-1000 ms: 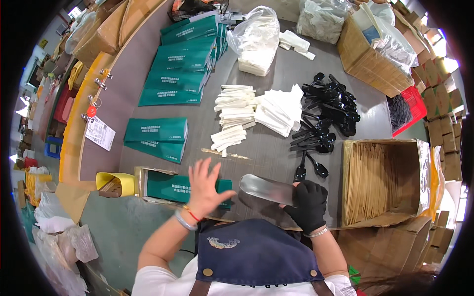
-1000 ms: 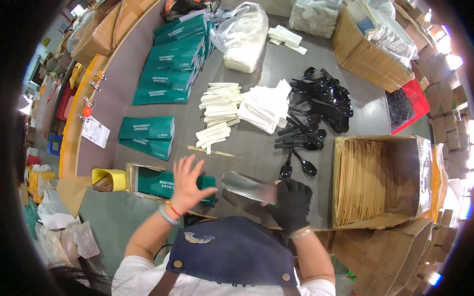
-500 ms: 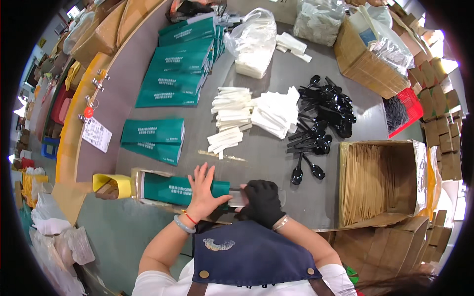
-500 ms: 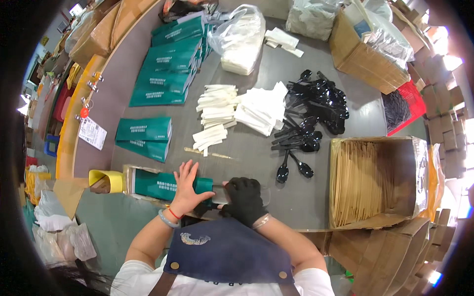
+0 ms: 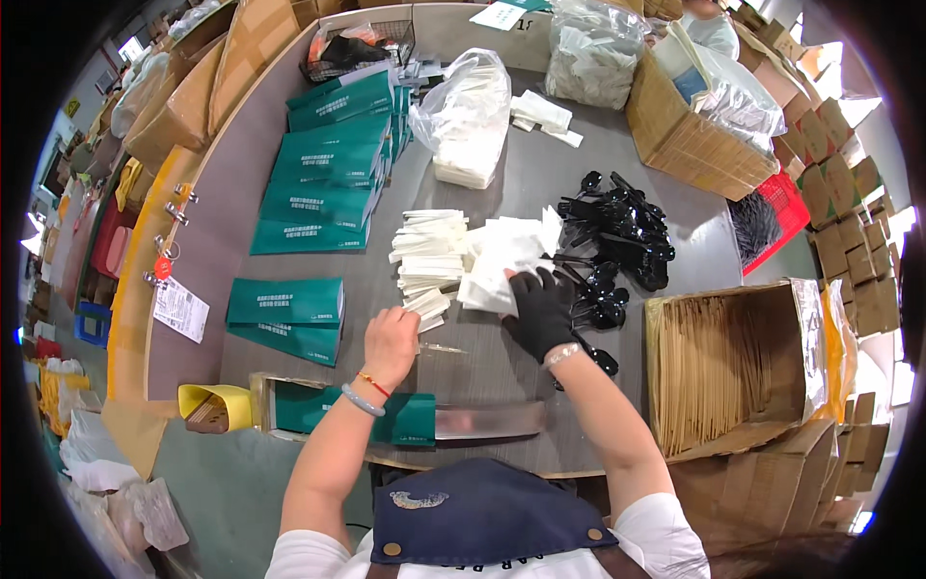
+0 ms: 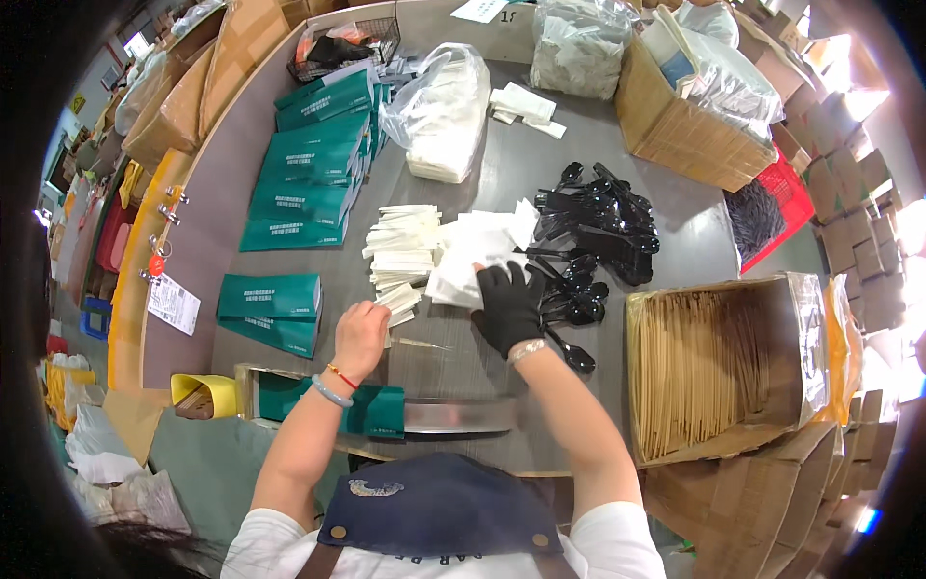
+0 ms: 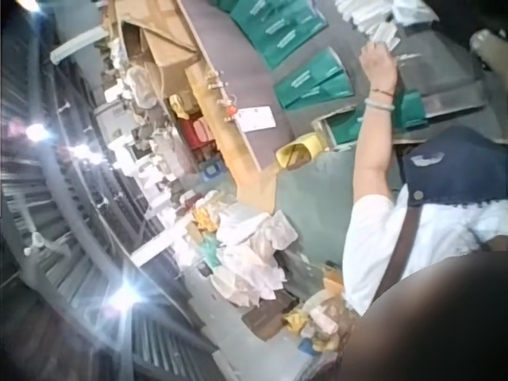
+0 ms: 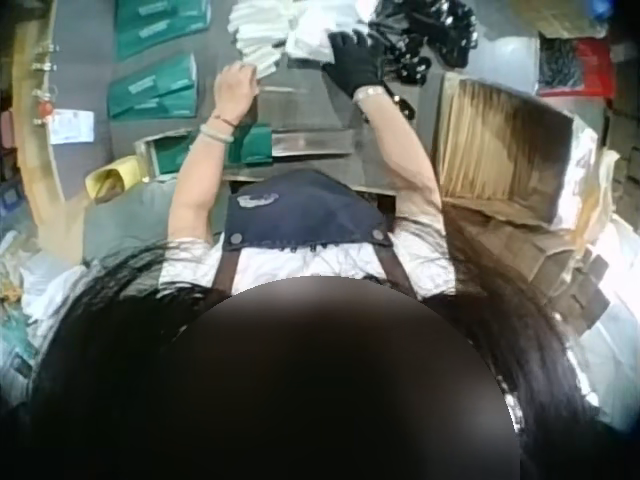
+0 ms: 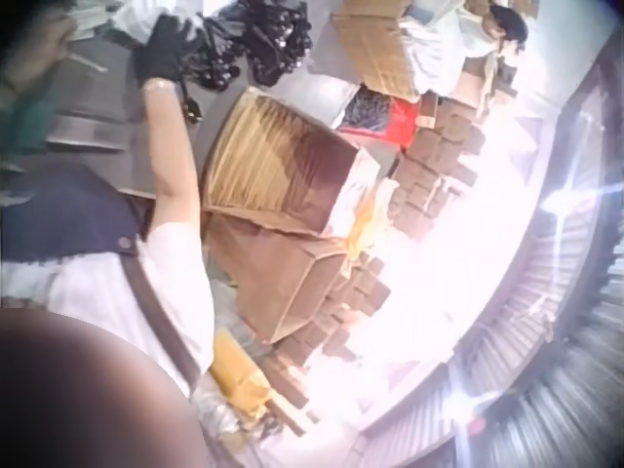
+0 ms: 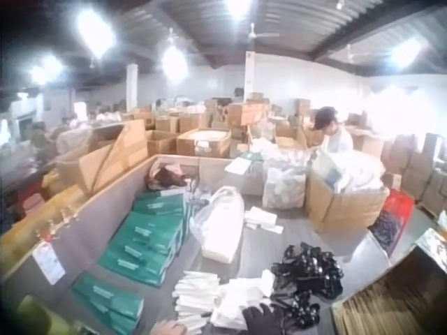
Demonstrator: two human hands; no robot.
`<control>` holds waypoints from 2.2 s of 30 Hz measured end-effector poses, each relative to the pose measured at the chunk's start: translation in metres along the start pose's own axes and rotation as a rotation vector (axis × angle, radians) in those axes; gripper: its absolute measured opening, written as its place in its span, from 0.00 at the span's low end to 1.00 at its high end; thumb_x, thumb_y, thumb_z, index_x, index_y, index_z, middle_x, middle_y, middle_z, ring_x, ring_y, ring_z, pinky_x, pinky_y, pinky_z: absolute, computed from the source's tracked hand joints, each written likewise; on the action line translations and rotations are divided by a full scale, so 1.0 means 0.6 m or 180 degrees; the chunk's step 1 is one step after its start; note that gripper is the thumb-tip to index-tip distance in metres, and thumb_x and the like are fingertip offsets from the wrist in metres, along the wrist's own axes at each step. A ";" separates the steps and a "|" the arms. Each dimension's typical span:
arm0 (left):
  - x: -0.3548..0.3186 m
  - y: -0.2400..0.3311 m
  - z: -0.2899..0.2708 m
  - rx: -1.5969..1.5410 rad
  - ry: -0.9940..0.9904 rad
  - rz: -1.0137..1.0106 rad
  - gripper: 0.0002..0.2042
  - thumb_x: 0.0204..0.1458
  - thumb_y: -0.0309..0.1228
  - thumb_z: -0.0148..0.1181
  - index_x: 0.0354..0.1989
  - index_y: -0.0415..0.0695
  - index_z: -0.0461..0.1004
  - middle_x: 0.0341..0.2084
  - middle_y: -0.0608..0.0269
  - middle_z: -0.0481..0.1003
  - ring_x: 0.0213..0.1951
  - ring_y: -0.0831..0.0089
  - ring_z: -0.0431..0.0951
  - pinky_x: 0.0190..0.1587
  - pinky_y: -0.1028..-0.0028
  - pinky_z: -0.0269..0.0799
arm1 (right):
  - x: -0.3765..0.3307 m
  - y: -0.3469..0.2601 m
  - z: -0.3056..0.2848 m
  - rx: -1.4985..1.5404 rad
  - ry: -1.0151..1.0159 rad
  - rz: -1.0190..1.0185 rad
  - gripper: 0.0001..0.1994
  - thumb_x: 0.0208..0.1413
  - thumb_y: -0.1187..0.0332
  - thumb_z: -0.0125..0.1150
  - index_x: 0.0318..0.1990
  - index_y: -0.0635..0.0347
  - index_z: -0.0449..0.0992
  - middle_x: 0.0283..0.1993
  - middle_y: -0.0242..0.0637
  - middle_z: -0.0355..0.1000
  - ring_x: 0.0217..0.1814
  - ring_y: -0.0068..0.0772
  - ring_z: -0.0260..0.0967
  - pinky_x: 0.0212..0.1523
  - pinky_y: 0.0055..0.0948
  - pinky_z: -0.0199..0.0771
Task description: The recorder is packaging plastic spoons and napkins into paper bags at a manual assembly station.
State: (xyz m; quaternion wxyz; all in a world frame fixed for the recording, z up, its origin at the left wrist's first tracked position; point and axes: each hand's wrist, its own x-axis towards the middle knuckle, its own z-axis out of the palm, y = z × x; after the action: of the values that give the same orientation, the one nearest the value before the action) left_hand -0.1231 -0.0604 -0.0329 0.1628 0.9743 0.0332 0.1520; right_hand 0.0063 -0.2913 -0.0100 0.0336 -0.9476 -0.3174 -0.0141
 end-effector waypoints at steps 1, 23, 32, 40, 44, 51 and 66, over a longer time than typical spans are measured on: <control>-0.005 -0.001 -0.005 0.0009 -0.0024 -0.0016 0.03 0.49 0.27 0.58 0.32 0.47 0.74 0.30 0.60 0.72 0.36 0.59 0.73 0.37 0.61 0.68 | -0.016 -0.013 -0.001 -0.0015 -0.0120 -0.0067 0.38 0.43 0.50 0.68 0.64 0.47 0.62 0.60 0.35 0.65 0.67 0.43 0.56 0.64 0.60 0.43; 0.017 0.042 -0.079 -0.2032 -0.0421 -0.1047 0.06 0.44 0.22 0.67 0.31 0.40 0.80 0.28 0.59 0.78 0.30 0.72 0.78 0.34 0.75 0.74 | -0.482 0.358 -0.002 0.0387 0.0667 0.3030 0.18 0.52 0.65 0.66 0.47 0.67 0.74 0.47 0.50 0.72 0.51 0.51 0.70 0.53 0.40 0.70; 0.032 0.107 -0.016 -0.1190 -0.0279 0.0490 0.14 0.39 0.27 0.71 0.37 0.43 0.77 0.38 0.60 0.74 0.40 0.58 0.72 0.47 0.63 0.70 | -0.434 0.321 -0.026 0.0383 0.0325 0.3327 0.07 0.53 0.69 0.58 0.35 0.63 0.69 0.37 0.50 0.71 0.41 0.55 0.71 0.43 0.44 0.71; 0.024 0.113 -0.009 -0.1234 -0.0141 0.0576 0.13 0.40 0.24 0.70 0.36 0.40 0.75 0.36 0.58 0.73 0.38 0.59 0.75 0.39 0.66 0.73 | -0.459 0.338 -0.003 -0.0075 0.0270 0.2996 0.12 0.56 0.73 0.54 0.47 0.64 0.68 0.41 0.52 0.71 0.45 0.56 0.71 0.46 0.44 0.71; 0.020 0.115 -0.017 -0.1438 -0.0213 0.0434 0.10 0.41 0.23 0.69 0.31 0.40 0.74 0.34 0.58 0.73 0.34 0.58 0.75 0.36 0.66 0.73 | -0.395 0.274 -0.088 0.1251 0.1076 0.3777 0.15 0.60 0.74 0.50 0.54 0.67 0.67 0.46 0.52 0.70 0.47 0.54 0.71 0.48 0.44 0.70; -0.014 0.155 -0.071 -0.2513 -0.1481 -0.0575 0.08 0.46 0.25 0.67 0.32 0.40 0.75 0.27 0.59 0.76 0.28 0.67 0.78 0.32 0.73 0.72 | -0.171 0.203 -0.055 0.1696 0.1199 0.1292 0.14 0.55 0.74 0.58 0.49 0.57 0.74 0.46 0.48 0.72 0.49 0.56 0.69 0.48 0.42 0.71; -0.126 0.142 -0.039 -0.0845 -0.0605 0.0818 0.06 0.41 0.30 0.66 0.28 0.51 0.77 0.32 0.70 0.70 0.37 0.67 0.68 0.39 0.66 0.63 | -0.089 0.169 -0.023 0.0675 0.0175 0.0206 0.17 0.47 0.67 0.63 0.47 0.43 0.78 0.55 0.34 0.68 0.60 0.44 0.63 0.59 0.45 0.64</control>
State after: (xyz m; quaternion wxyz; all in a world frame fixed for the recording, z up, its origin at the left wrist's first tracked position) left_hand -0.2010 -0.1421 -0.0053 0.2715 0.9505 -0.1272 0.0819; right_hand 0.0248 -0.4050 -0.0041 0.1428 -0.9477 -0.2854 -0.0053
